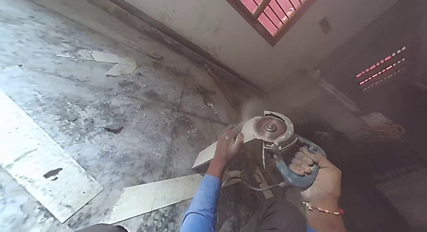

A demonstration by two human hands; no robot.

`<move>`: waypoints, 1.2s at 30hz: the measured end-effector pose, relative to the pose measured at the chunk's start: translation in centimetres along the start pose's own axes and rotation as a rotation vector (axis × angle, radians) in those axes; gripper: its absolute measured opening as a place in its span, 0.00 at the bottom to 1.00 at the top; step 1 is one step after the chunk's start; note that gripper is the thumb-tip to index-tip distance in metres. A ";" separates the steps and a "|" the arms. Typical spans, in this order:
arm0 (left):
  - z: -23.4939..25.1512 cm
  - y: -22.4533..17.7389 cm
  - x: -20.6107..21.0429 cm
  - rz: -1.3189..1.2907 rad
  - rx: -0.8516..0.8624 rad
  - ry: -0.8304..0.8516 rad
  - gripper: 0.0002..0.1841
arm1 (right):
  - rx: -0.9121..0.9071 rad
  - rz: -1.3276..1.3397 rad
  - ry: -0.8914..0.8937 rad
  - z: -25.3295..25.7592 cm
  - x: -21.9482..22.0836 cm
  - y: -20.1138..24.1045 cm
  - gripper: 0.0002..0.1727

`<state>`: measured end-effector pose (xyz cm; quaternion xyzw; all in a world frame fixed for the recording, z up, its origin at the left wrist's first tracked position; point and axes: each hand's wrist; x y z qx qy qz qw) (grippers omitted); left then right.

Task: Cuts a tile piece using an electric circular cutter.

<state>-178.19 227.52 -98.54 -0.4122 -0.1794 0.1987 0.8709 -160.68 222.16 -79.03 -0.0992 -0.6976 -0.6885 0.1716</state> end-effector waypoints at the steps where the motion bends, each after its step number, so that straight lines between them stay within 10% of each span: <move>1: 0.0 -0.1 0.0 0.001 -0.003 0.001 0.36 | 0.003 0.004 0.000 0.0 0.0 0.0 0.20; 36: 0.2 0.4 0.4 0.005 -0.010 0.007 0.39 | -0.005 0.035 0.017 -1.2 -0.5 -0.1 0.20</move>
Point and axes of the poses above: each hand's wrist, its own z-axis towards the middle knuckle, its own x-axis out of the palm, y = z × x, and after that the axes turned 6 degrees about -z, right-handed
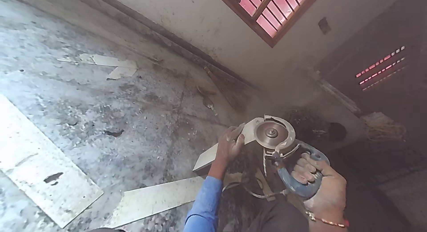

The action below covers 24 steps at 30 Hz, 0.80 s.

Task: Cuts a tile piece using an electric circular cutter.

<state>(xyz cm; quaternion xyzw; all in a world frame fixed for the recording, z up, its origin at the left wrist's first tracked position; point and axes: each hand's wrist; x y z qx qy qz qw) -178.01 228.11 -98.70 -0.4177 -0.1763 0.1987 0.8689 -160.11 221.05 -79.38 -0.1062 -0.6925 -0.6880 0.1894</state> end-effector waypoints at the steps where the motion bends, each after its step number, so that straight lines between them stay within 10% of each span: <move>1: 0.0 0.0 0.0 0.000 -0.007 0.002 0.38 | -0.003 -0.003 0.000 -0.1 -0.1 0.0 0.20; 24: 0.1 0.2 -0.2 -0.022 0.021 0.021 0.38 | -0.050 -0.095 -0.085 2.2 1.6 0.5 0.21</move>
Point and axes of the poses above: each hand's wrist, its own z-axis towards the middle knuckle, its own x-axis out of the palm, y = z × x, and after that the axes turned 6 degrees about -z, right-handed
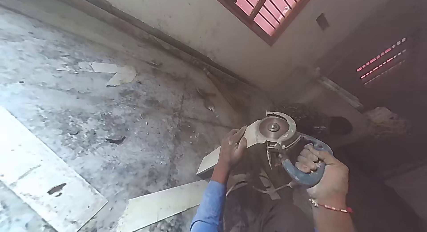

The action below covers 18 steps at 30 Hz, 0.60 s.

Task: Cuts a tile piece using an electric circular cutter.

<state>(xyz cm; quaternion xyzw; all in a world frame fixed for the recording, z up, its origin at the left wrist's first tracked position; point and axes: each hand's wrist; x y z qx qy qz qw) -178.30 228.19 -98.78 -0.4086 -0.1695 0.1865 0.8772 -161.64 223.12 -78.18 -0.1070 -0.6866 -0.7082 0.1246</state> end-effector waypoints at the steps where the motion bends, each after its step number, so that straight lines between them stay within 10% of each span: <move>1: 0.0 0.0 0.0 -0.001 0.005 0.002 0.39 | -0.006 -0.008 -0.007 0.2 0.1 0.0 0.21; 18: 0.0 -0.1 -1.2 -0.200 0.062 0.102 0.44 | 0.007 0.138 0.017 6.2 0.8 0.3 0.20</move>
Point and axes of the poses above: each hand's wrist, its own z-axis towards the middle knuckle, its own x-axis out of the palm, y = z × x, and after that the axes turned 6 degrees about -z, right-handed
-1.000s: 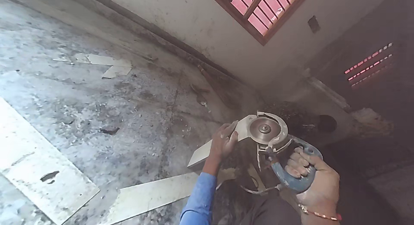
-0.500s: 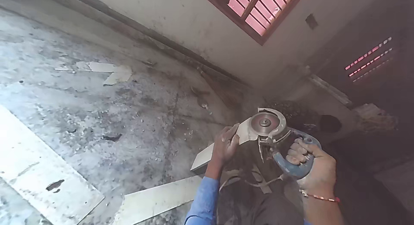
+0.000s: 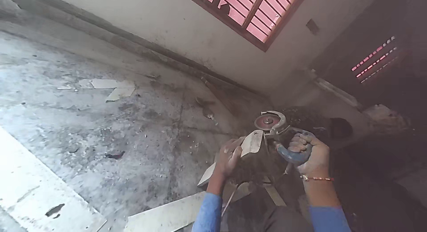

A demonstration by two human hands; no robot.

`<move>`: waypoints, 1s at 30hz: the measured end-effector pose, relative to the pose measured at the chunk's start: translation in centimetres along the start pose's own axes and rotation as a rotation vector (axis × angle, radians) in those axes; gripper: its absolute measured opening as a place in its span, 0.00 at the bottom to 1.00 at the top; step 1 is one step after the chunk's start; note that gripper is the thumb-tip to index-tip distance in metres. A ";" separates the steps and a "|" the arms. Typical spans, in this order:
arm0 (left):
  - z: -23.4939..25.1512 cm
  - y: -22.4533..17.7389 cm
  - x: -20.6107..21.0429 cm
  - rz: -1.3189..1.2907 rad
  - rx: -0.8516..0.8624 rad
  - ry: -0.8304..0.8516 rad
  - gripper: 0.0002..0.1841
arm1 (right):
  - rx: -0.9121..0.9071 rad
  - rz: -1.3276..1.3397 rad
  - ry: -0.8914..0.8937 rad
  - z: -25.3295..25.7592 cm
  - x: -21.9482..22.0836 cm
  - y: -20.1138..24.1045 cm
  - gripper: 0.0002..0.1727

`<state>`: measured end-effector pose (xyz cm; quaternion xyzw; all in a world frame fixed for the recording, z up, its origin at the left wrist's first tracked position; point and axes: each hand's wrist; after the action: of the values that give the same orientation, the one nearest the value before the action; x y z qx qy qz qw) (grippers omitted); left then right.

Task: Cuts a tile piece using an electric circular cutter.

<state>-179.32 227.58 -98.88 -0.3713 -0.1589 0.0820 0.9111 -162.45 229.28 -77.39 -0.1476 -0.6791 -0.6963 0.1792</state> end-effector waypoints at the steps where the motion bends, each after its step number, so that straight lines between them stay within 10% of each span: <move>1: 0.1 0.0 -0.3 -0.027 0.009 0.011 0.43 | -0.010 0.003 -0.022 0.7 0.0 -0.2 0.18; 15: 8.7 -1.1 -3.9 -0.411 -0.543 -0.106 0.36 | 0.246 -0.139 -0.395 4.4 -15.3 -16.1 0.18; 25: 11.9 9.3 -8.2 -0.263 -0.520 -0.332 0.40 | 0.493 -0.007 -0.383 2.2 -25.5 -22.1 0.18; 30: 14.3 12.3 -8.0 -0.184 -0.622 -0.176 0.48 | 0.553 -0.091 -0.428 5.3 -29.7 -22.5 0.11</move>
<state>-192.21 243.52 -99.75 -0.6071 -0.2871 -0.0215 0.7407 -146.31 236.30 -110.65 -0.2057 -0.8700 -0.4467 0.0346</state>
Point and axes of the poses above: each hand's wrist, its own z-axis towards the middle knuckle, its own x-axis out of the palm, y = z × x, and after that the axes turned 6 degrees about -z, right-handed
